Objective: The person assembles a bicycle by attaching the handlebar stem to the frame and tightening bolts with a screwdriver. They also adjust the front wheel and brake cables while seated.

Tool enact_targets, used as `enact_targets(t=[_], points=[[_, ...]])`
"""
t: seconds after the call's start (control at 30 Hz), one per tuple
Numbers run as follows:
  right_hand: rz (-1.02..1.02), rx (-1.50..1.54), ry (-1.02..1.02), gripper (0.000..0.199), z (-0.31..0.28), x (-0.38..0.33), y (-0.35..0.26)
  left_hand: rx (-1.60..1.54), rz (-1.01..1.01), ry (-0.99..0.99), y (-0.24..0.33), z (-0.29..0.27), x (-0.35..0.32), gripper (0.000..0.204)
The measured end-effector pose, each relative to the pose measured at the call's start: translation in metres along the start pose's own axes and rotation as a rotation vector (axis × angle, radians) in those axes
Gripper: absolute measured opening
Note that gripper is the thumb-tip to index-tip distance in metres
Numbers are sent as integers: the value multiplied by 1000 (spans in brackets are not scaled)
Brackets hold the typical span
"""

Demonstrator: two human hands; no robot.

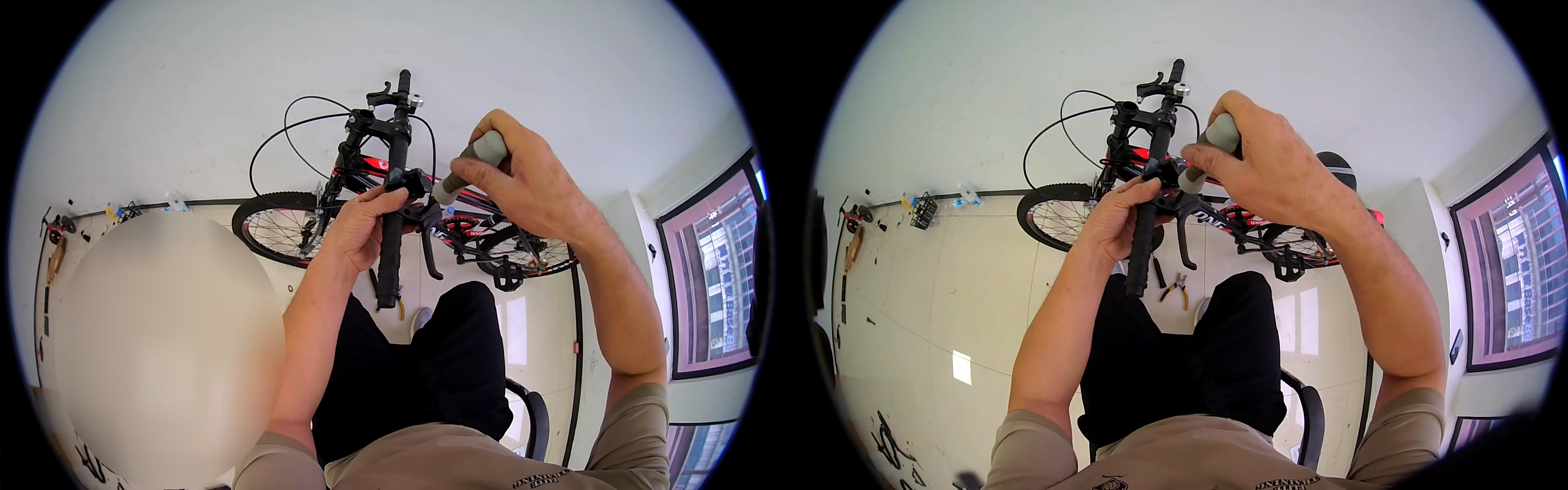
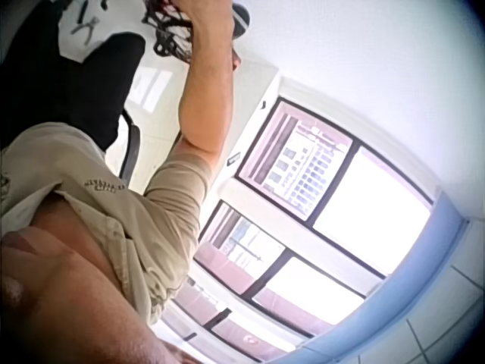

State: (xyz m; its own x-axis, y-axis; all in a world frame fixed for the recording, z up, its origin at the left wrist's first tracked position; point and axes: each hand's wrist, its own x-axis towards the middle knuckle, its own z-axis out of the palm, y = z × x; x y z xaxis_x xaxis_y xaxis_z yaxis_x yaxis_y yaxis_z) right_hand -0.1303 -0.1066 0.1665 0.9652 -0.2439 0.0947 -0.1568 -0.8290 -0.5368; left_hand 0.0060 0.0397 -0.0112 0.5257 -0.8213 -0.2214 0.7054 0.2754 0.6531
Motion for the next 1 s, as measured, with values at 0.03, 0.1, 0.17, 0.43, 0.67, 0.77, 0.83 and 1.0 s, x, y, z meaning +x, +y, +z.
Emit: enact_targets(t=[0.03, 0.1, 0.17, 0.43, 0.67, 0.77, 0.83, 1.0], points=[[51, -94, -15, 40, -1, 1, -4, -2, -1, -6, 0, -1, 0, 34], [100, -140, 6, 39, -2, 3, -9, 7, -5, -1, 1, -2, 0, 34], [69, -134, 37, 39, -2, 3, -8, 14, -7, 5, 2, -1, -1, 35], [95, -247, 31, 42, -1, 4, -6, 36, 4, 5, 0, -2, 0, 35], [-136, 88, 99, 42, 9, -1, 18, 8, -7, 18, 0, 4, -1, 32], [6, -11, 26, 42, 3, -1, 2, 26, -1, 19, 0, 1, 0, 32], [140, -115, 19, 40, 2, 4, -9, 52, 7, 25, 1, -4, 0, 34], [-177, 44, 160, 36, 15, 1, 20, 25, -11, 30, 2, 5, -2, 31]])
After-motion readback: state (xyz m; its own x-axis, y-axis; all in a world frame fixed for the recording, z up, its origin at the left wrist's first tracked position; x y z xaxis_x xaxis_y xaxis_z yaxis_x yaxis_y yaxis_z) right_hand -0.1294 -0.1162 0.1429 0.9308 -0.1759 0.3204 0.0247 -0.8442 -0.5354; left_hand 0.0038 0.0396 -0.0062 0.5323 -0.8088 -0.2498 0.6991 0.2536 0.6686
